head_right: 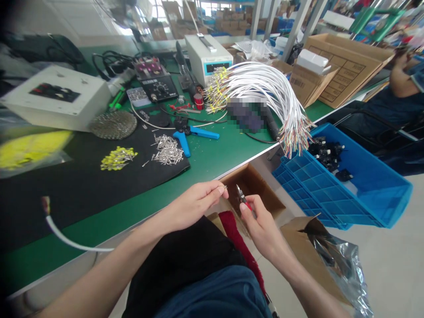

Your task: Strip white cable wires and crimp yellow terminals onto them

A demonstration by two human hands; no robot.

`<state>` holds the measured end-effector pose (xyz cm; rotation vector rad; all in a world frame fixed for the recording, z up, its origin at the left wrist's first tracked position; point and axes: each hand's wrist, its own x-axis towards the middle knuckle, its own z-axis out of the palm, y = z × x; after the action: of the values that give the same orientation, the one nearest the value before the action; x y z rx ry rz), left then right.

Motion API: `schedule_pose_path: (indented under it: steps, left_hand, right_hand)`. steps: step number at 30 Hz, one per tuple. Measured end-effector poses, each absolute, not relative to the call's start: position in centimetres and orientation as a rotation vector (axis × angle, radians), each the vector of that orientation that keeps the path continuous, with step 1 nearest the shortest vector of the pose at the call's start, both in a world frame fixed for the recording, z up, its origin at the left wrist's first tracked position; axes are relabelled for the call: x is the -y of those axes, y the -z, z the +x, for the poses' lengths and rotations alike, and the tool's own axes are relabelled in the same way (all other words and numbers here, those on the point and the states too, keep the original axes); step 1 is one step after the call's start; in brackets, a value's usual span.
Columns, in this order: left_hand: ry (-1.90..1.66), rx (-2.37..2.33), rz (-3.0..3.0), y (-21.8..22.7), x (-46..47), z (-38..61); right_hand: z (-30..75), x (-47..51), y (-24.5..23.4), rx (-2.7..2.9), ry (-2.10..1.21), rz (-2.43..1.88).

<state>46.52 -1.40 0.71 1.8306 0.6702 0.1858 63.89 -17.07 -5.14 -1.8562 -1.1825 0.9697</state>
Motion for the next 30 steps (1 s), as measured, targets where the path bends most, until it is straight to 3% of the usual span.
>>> schedule_pose_path:
  steps: [7, 13, 22, 30]
  left_hand:
    - [-0.389, -1.341, 2.071, -4.5, 1.6, 34.5]
    - [-0.337, -1.736, 2.458, -1.5, 0.8, 26.4]
    - [-0.44, -1.548, 2.623, 1.9, -0.7, 26.3]
    - [-0.634, -1.743, 2.59, 1.6, -4.9, 25.5]
  right_hand:
    - [66.9, 12.8, 3.6, 1.568, -0.247, -1.939]
    - [67.0, 2.7, 4.2, 1.9, 0.102, -1.86]
    - [65.5, -2.0, 4.6, 2.016, 0.322, -1.877]
    - [60.8, -8.6, 1.9, 2.073, 0.207, -2.003]
